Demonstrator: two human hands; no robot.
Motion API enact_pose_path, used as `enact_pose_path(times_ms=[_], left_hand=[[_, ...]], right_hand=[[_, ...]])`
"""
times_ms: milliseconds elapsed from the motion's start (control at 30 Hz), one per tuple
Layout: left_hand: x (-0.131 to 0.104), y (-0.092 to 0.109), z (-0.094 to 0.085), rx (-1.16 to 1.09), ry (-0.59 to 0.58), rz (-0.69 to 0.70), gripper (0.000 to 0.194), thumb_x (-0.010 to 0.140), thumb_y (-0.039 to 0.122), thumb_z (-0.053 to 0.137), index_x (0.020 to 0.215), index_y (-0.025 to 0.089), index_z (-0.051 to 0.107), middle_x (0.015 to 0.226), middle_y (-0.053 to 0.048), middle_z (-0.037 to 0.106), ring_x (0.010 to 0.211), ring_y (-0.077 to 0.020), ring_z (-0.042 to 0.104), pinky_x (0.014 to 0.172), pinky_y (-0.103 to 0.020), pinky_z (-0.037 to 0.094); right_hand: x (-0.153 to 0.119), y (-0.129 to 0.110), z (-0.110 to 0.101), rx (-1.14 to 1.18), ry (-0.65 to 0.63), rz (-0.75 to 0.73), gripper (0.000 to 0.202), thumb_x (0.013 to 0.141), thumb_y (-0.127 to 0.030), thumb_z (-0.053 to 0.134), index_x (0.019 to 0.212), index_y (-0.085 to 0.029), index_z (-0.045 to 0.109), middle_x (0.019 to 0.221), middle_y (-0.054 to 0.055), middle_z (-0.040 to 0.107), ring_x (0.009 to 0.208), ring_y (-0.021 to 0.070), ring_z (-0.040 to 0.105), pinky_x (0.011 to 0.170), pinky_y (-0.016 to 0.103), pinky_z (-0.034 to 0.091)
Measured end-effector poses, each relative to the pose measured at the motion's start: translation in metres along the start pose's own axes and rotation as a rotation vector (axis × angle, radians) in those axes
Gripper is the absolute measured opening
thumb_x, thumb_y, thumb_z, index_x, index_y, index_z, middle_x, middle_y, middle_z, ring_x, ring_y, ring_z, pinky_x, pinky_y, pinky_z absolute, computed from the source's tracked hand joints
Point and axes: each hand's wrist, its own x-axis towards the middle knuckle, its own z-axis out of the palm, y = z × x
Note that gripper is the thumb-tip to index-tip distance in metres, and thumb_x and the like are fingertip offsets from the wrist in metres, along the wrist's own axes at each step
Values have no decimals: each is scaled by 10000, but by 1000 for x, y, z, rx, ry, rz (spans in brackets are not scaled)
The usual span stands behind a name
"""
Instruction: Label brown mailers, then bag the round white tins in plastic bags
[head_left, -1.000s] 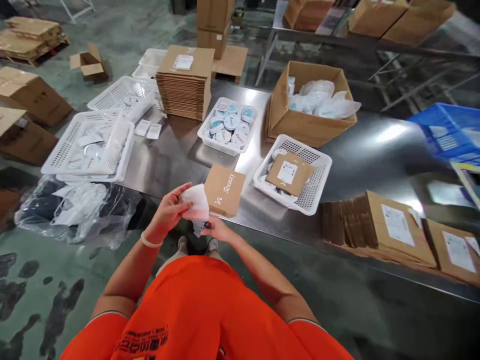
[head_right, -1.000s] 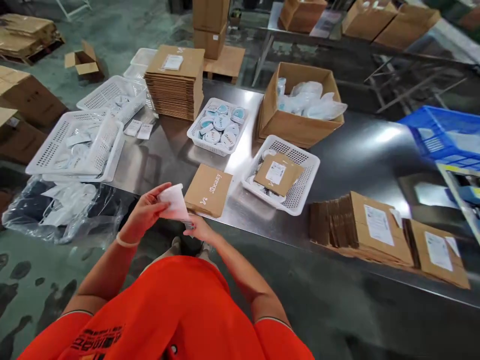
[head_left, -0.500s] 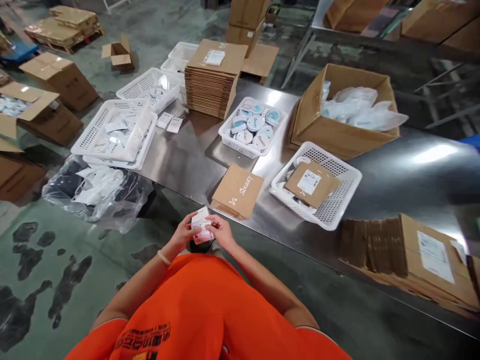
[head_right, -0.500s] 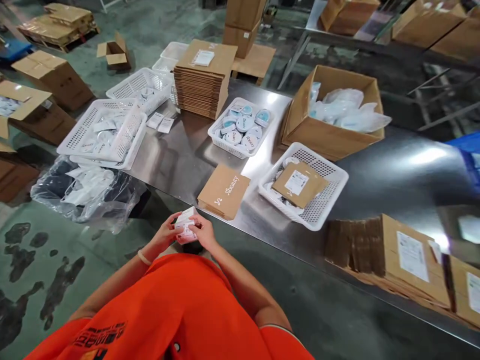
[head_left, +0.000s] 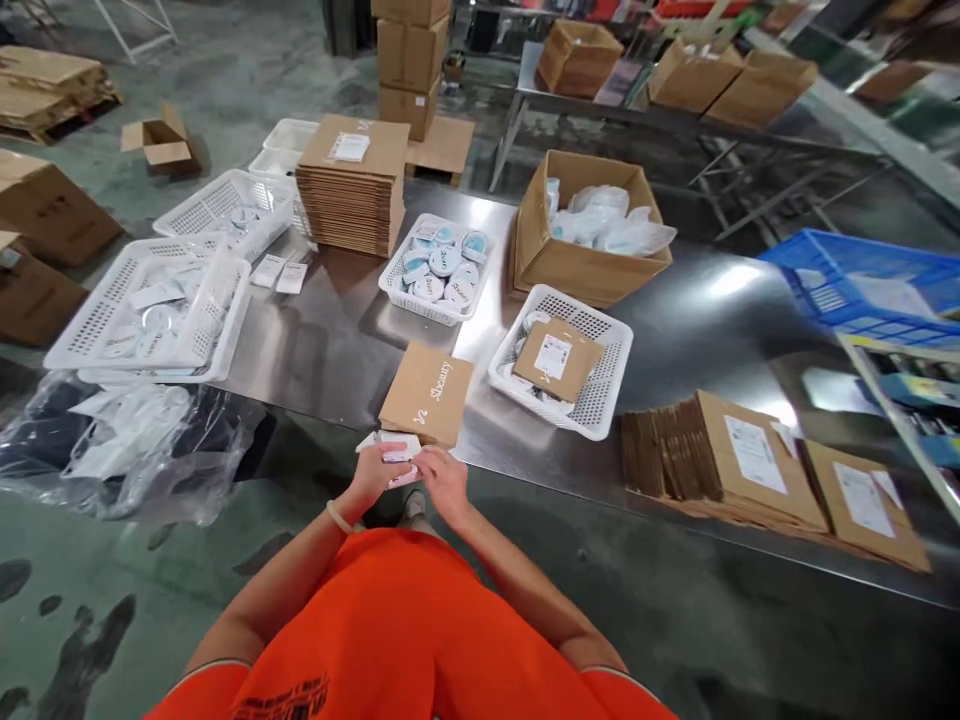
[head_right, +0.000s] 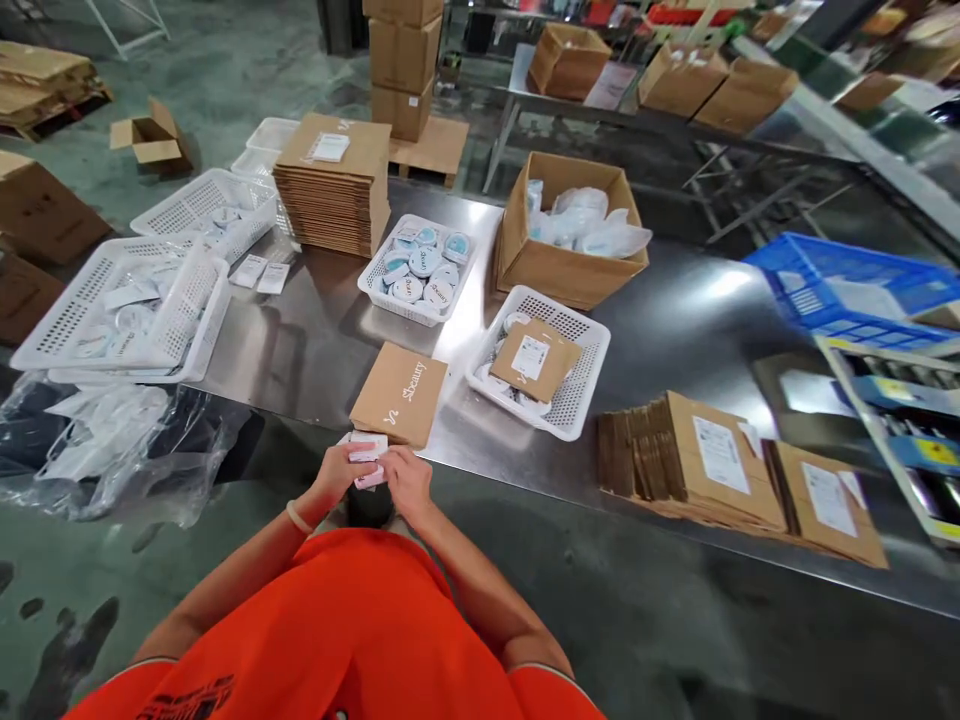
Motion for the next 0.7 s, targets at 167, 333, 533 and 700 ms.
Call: enact_pose_path(times_ms=[167,333,533,700], left_hand=[[3,-3,-2,60,-184,-127,525,416,336,1025,865,125,852,875,-105,842,853,-314,775,823,-411,625],[4,-11,0,-26,-175,-229,599,385,376,1049,877,98,851,923,-167,842,884,-369,790,868,-500,638],[8,-30,-11,-18,-135,-251,606,376,466,1052,800,101,818,827,-155,818,810,-339,770,768,-453,641],[-8,-54,-60,273,-74,-57,593,626,712,881,609,141,722,643,-99,722,781,-302,718,715,-363,575]], right_hand=[[59,4,-30,-142,165,-62,164,931,-321,607,812,-264,706,1198,98,686,1127,285,648,966,443,551],[170,29,-56,-201,251,148,85,800,-246,671,726,-233,631,1114,103,651,1090,283,621,1011,450,513],[203,48,-47,-393,225,269,53,802,-231,689,847,-209,706,1208,122,668,1187,313,585,1061,501,482],[176,31,-12,-581,327,137,657,907,-243,661,1539,-146,511,1688,257,363,1572,422,317,1233,628,295]])
